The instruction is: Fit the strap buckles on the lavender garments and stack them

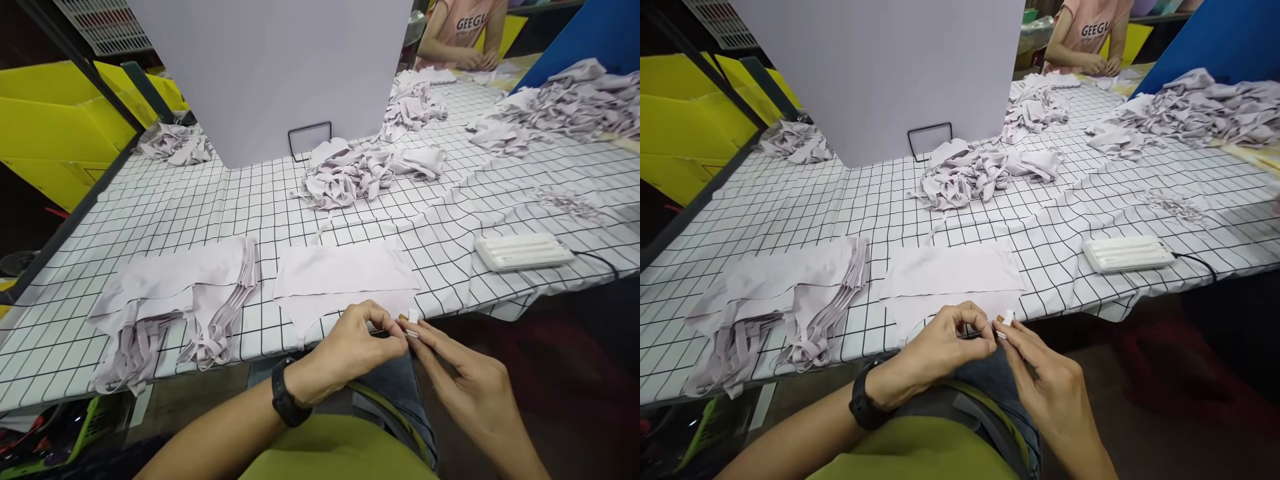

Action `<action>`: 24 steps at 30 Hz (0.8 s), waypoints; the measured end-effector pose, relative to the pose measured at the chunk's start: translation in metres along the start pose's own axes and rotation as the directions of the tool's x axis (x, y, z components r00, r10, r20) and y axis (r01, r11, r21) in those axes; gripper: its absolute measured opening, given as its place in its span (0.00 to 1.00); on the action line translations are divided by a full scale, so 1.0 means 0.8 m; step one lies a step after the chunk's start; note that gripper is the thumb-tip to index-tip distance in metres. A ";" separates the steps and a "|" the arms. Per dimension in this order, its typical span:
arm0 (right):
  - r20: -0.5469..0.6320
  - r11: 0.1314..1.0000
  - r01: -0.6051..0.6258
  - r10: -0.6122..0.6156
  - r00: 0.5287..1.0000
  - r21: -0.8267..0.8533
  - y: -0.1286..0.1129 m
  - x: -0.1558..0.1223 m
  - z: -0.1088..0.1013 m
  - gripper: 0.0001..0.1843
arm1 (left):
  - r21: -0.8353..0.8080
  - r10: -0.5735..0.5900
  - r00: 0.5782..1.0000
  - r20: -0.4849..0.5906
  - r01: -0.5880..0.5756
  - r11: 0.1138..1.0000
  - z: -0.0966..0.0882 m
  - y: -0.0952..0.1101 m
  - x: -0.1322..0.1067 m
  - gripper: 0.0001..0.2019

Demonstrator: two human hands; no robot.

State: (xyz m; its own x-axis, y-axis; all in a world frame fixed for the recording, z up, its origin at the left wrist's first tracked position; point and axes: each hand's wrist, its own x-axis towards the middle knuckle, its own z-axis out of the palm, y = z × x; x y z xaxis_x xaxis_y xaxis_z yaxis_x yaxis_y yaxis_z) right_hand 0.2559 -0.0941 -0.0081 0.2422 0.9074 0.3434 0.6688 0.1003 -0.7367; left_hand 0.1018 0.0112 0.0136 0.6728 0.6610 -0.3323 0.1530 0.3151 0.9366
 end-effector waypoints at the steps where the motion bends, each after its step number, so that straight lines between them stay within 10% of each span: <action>1: -0.006 1.000 -0.008 0.008 1.000 -0.002 0.000 0.000 -0.001 0.14 | 0.090 0.059 0.998 -0.026 -0.056 0.994 -0.001 0.000 -0.002 0.04; 5: 0.028 0.995 -0.086 0.085 0.996 0.041 -0.003 0.003 -0.004 0.12 | 0.426 0.321 0.943 -0.088 -0.255 0.868 -0.009 -0.005 -0.003 0.05; 9: 0.054 0.967 -0.224 0.219 0.974 0.120 -0.006 0.011 -0.004 0.10 | 0.795 0.515 0.857 -0.021 -0.298 0.528 -0.029 -0.016 0.014 0.08; 16: 0.325 0.703 -0.616 0.525 0.787 0.355 0.001 0.032 0.006 0.20 | 0.976 0.326 0.937 0.125 -0.176 0.130 -0.045 -0.014 0.056 0.06; 24: 0.331 0.721 -0.656 0.578 0.746 0.223 0.013 0.049 0.022 0.20 | 0.938 0.396 0.906 0.150 -0.256 0.231 -0.053 -0.026 0.074 0.09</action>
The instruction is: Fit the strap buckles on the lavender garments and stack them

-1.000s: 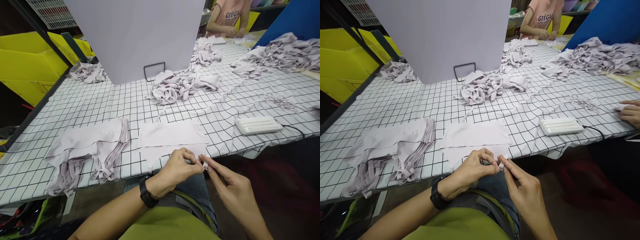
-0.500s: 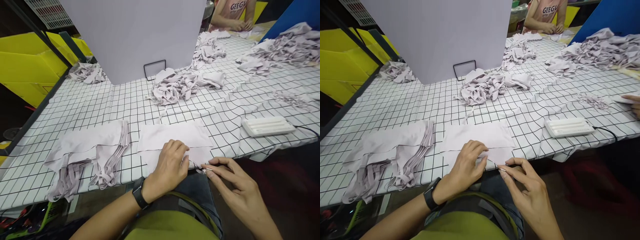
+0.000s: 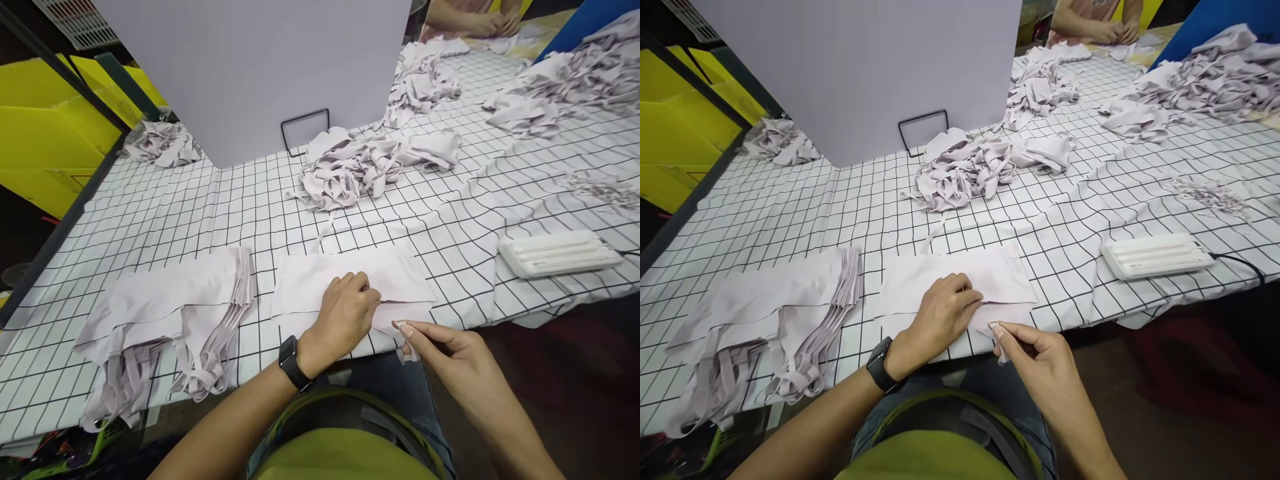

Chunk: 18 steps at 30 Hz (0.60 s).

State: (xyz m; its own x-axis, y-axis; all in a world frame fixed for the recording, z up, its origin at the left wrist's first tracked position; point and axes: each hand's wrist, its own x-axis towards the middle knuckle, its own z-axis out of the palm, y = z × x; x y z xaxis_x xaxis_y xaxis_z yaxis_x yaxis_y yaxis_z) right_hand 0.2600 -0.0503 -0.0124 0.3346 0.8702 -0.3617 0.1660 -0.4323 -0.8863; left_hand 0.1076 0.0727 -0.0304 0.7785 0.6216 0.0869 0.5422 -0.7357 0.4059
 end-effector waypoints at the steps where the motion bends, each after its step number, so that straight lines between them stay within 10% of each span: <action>1: -0.008 0.999 -0.039 0.040 0.999 0.037 -0.003 0.003 0.004 0.20 | -0.043 -0.002 1.000 -0.025 0.001 0.999 0.002 -0.002 0.001 0.08; 10: 0.111 0.917 -0.275 0.253 0.961 0.288 -0.023 0.044 0.020 0.23 | -0.146 0.129 0.961 -0.246 -0.168 0.975 0.014 -0.011 0.004 0.06; 18: 0.189 0.926 -0.337 0.305 0.933 0.171 -0.033 0.058 0.012 0.24 | 0.053 0.296 0.947 -0.126 -0.292 0.955 0.005 -0.015 0.004 0.10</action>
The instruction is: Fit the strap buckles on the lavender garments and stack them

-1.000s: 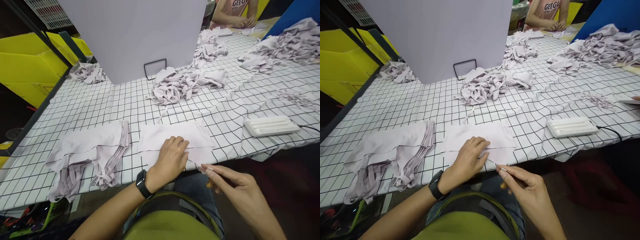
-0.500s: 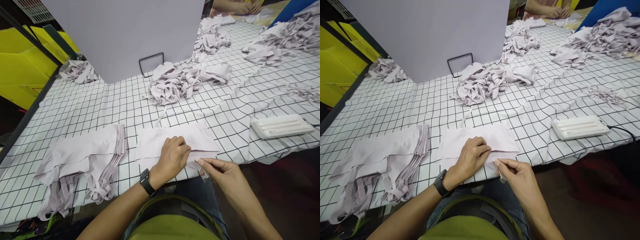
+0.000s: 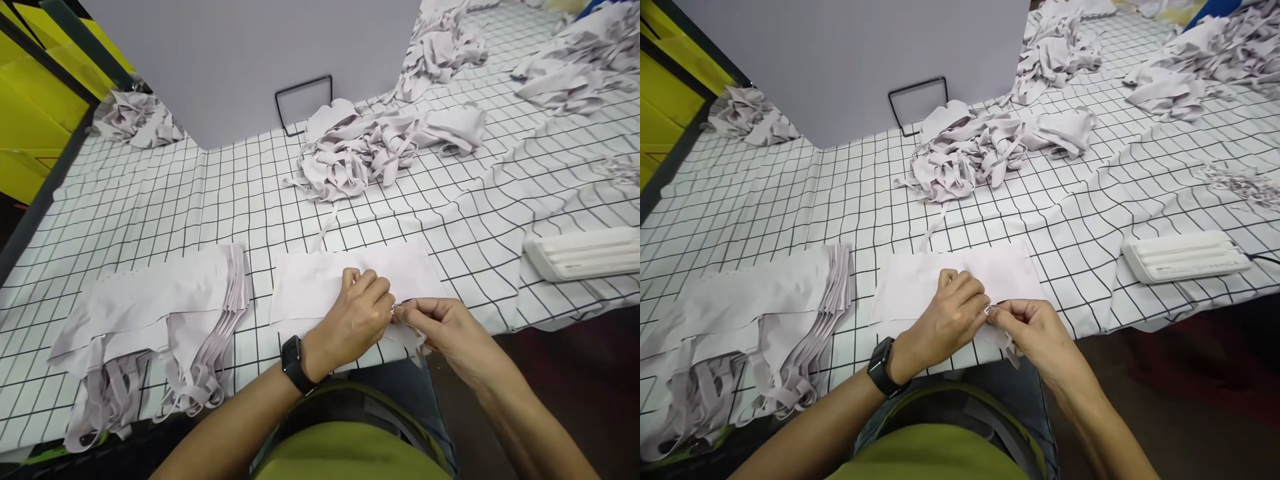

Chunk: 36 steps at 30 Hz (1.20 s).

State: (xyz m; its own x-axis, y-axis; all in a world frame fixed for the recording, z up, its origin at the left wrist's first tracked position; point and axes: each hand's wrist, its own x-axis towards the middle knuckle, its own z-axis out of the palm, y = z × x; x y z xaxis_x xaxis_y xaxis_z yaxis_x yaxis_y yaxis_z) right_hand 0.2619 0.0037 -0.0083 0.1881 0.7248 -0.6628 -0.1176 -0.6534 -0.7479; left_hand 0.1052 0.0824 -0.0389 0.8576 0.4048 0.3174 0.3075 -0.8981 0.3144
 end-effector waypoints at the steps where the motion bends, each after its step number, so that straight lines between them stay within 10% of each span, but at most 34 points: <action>1: 0.010 1.000 0.001 -0.001 1.000 -0.012 0.000 0.001 0.000 0.24 | 0.002 -0.002 1.000 0.018 0.002 1.000 -0.001 0.000 0.000 0.10; 36: 0.013 0.997 0.035 -0.034 0.999 -0.062 -0.008 0.003 -0.003 0.21 | 0.056 0.038 0.999 0.035 -0.040 0.998 -0.002 0.001 0.002 0.14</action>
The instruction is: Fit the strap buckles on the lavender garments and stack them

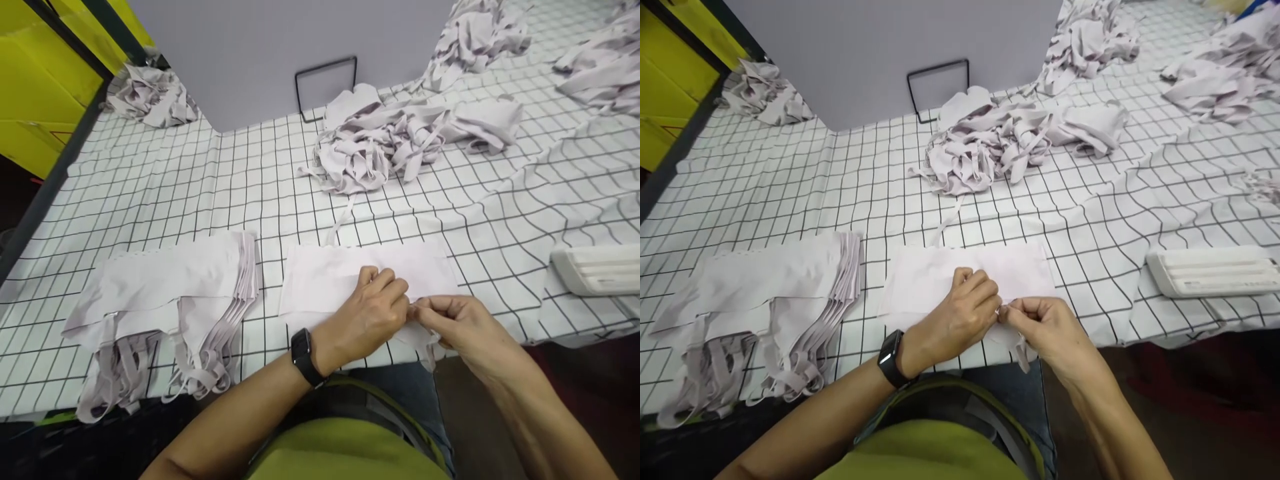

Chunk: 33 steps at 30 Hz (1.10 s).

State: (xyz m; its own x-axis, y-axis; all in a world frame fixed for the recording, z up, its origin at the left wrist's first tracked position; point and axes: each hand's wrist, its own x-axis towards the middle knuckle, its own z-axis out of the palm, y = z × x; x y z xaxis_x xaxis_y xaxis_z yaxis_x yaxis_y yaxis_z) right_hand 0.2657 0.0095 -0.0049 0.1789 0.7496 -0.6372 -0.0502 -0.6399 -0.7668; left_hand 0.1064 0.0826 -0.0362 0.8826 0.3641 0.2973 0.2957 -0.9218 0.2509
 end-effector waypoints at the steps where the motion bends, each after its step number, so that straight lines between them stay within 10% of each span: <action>1: -0.002 1.000 -0.010 0.010 1.000 -0.005 0.001 0.000 0.000 0.21 | 0.006 -0.001 1.000 0.003 0.001 1.000 0.001 0.000 0.000 0.13; 19: -0.207 1.000 0.018 -0.020 0.978 -0.010 0.019 0.005 -0.003 0.22 | -0.031 -0.073 0.997 0.015 0.074 0.997 0.001 0.002 -0.005 0.09; 27: -0.368 0.846 0.090 -0.321 0.872 -0.526 0.055 -0.057 0.000 0.23 | -0.154 -0.127 0.992 0.028 0.129 0.980 -0.029 -0.004 -0.029 0.05; 33: 0.063 0.849 0.329 -0.334 0.941 -0.413 0.109 -0.072 0.046 0.20 | -0.303 -0.461 0.850 -0.253 0.383 0.873 -0.048 -0.026 -0.101 0.10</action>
State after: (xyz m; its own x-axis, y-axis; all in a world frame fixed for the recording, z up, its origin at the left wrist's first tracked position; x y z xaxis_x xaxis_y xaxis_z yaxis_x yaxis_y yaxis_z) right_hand 0.2152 -0.0829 -0.0379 0.1230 0.9293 -0.3482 0.4219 -0.3666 -0.8292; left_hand 0.0151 0.0778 -0.0302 0.5216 0.7686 0.3704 0.4854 -0.6244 0.6120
